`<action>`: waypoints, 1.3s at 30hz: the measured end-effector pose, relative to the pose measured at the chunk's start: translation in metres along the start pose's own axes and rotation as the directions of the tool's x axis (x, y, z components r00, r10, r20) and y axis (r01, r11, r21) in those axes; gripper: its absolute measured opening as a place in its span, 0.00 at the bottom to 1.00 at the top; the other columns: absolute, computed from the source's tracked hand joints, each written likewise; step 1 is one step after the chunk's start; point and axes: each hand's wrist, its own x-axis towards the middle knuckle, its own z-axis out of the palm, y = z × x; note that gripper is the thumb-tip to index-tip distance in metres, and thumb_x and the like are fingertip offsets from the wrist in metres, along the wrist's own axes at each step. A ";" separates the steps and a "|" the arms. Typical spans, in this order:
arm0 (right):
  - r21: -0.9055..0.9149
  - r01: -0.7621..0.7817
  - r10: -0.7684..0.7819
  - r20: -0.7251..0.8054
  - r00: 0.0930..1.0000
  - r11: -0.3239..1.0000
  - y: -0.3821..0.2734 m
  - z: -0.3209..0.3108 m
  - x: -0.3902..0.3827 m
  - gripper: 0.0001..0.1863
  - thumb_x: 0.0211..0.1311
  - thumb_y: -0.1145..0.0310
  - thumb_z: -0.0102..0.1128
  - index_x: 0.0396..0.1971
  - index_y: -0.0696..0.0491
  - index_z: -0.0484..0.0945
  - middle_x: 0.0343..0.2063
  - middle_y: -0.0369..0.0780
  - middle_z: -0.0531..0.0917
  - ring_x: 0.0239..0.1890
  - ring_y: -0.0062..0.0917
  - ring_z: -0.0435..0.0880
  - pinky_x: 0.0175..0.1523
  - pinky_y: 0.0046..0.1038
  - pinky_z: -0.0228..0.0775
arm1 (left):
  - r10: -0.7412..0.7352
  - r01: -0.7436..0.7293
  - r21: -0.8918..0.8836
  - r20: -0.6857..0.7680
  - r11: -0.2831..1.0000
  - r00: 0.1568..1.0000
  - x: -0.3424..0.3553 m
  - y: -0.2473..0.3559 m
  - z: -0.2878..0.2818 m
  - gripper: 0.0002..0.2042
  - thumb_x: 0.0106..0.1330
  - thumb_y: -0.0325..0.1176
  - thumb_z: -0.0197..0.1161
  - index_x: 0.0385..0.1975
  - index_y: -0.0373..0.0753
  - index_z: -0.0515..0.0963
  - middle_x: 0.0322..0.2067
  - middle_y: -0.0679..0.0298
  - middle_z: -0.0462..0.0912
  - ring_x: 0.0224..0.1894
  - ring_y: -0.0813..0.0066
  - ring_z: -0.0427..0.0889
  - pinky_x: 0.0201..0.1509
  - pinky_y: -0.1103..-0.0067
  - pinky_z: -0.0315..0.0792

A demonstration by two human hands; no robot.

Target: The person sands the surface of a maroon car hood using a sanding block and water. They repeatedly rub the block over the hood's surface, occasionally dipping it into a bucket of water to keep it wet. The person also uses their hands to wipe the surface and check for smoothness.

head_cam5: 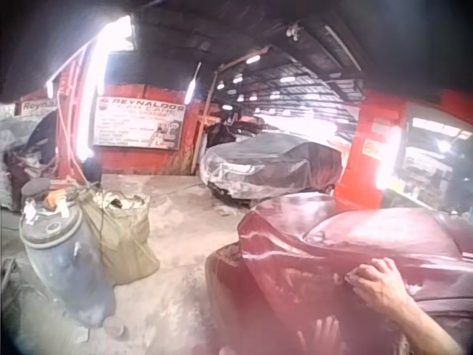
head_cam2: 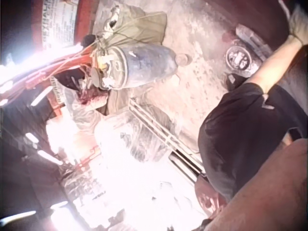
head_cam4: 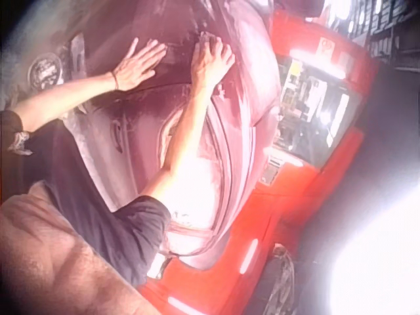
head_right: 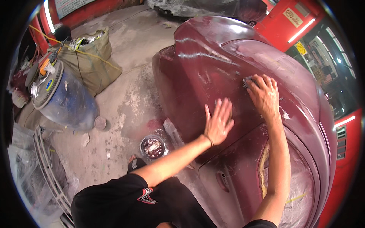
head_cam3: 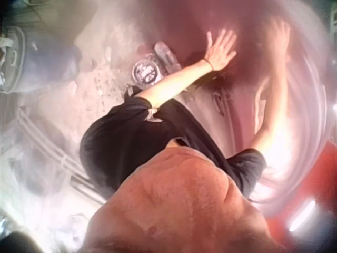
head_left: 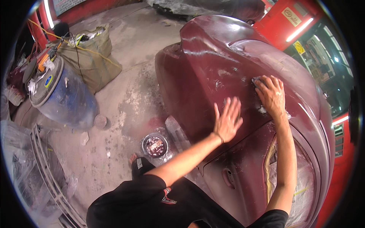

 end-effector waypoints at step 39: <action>0.216 0.086 -0.125 0.175 0.977 0.973 0.002 0.020 0.107 0.15 0.59 0.64 0.77 0.45 0.47 0.84 0.51 0.35 0.81 0.55 0.36 0.79 0.60 0.44 0.73 | -0.273 0.270 -0.037 -0.134 0.962 0.953 0.277 -0.263 -0.100 0.36 0.85 0.60 0.33 0.86 0.46 0.48 0.87 0.62 0.45 0.88 0.59 0.40 0.83 0.34 0.34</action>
